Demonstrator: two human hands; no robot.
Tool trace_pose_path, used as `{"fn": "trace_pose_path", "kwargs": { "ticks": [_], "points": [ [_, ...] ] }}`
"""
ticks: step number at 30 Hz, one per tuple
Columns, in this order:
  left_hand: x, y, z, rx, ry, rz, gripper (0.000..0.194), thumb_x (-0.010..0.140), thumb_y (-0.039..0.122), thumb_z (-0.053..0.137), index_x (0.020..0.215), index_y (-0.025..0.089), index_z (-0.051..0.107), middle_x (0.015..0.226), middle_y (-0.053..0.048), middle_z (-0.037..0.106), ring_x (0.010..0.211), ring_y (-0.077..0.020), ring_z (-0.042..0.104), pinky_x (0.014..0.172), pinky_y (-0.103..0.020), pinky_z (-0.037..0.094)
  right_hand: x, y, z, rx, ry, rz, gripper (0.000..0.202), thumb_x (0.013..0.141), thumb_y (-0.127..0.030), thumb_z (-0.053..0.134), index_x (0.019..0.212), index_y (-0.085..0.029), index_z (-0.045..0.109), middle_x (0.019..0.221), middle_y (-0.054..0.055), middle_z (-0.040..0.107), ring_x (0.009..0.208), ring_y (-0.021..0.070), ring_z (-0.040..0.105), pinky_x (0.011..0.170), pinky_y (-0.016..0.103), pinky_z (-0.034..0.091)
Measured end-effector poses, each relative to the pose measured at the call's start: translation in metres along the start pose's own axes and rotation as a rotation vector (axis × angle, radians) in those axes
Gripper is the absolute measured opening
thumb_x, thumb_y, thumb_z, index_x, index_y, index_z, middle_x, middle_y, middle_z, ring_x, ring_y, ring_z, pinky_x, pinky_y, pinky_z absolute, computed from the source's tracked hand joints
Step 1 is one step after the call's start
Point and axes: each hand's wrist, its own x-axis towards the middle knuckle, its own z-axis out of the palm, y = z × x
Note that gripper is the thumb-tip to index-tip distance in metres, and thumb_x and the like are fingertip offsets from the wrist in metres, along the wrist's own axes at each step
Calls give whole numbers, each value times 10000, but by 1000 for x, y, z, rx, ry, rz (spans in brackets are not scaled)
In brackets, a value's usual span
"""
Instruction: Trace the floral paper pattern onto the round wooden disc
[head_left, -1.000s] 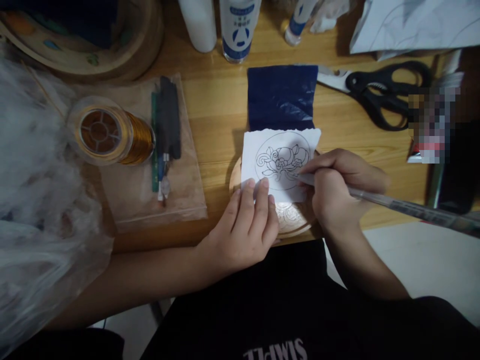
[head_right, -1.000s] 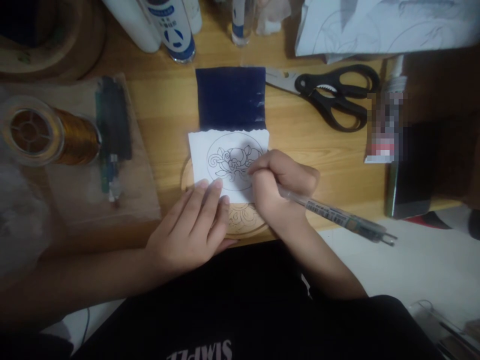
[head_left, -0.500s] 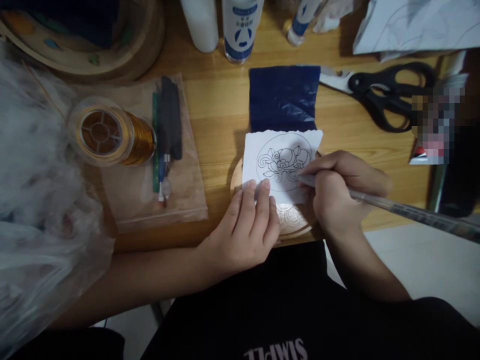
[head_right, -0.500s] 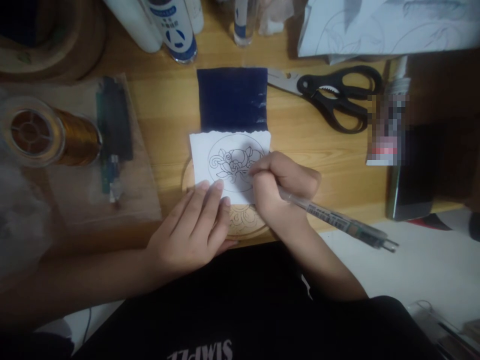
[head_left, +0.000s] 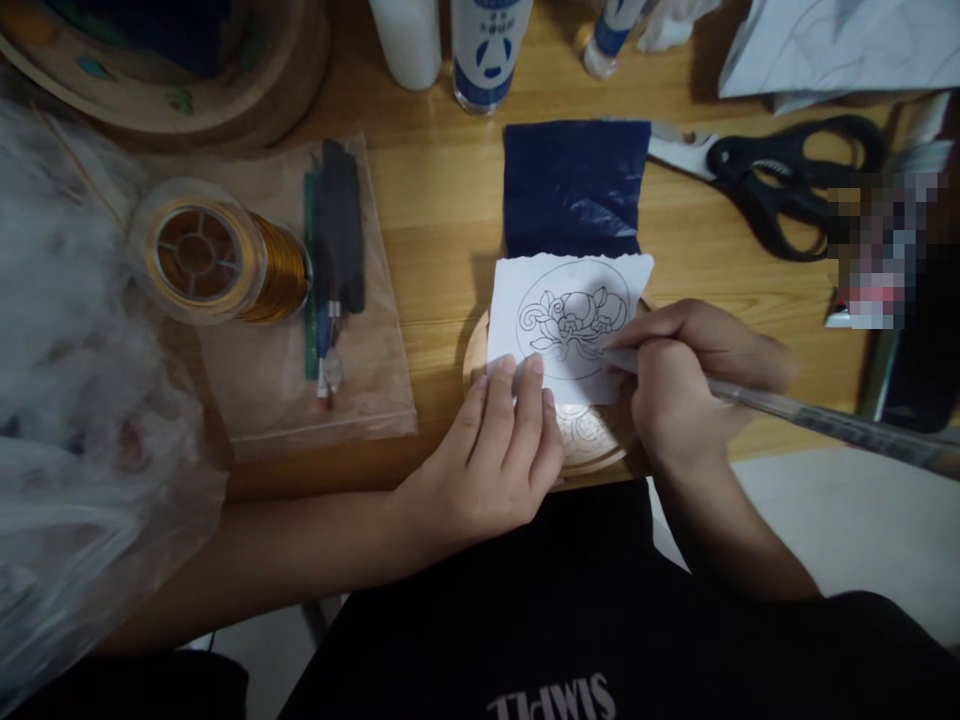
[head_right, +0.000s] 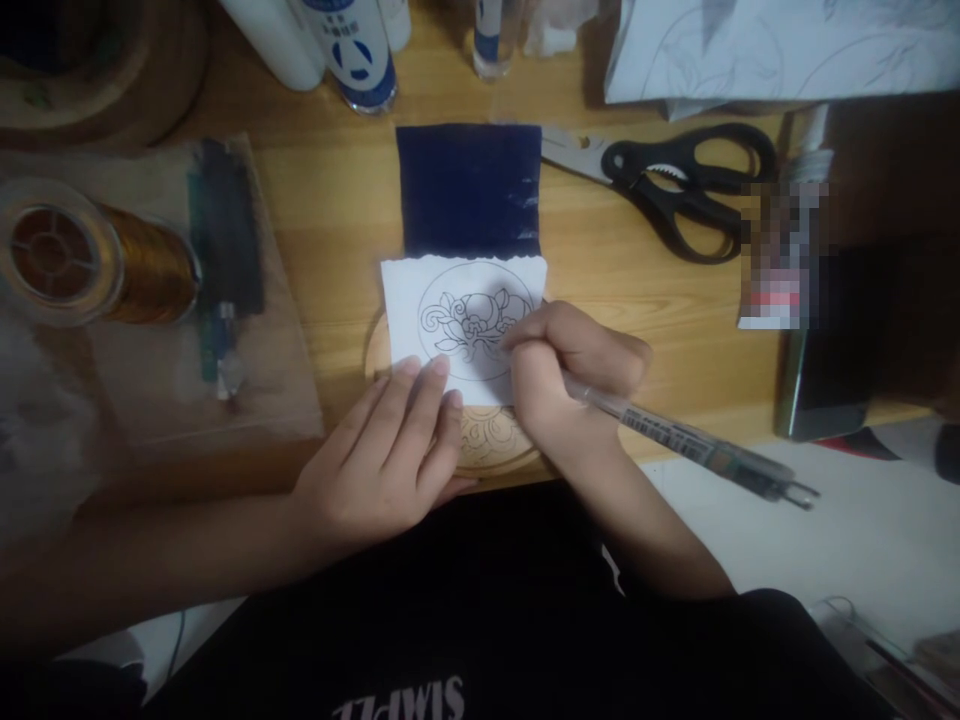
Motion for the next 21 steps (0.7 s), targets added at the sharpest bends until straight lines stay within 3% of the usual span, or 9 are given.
{"fn": "trace_pose_path", "kwargs": {
  "ticks": [21],
  "points": [
    [0, -1, -1, 10, -12, 2, 310, 936, 247, 580, 1106, 2, 664, 1181, -232, 693, 1053, -322, 711, 876, -359, 621, 1, -2, 0, 1, -22, 42, 239, 680, -67, 500, 618, -224, 668, 529, -68, 598, 474, 88, 537, 473, 232, 408]
  ]
}}
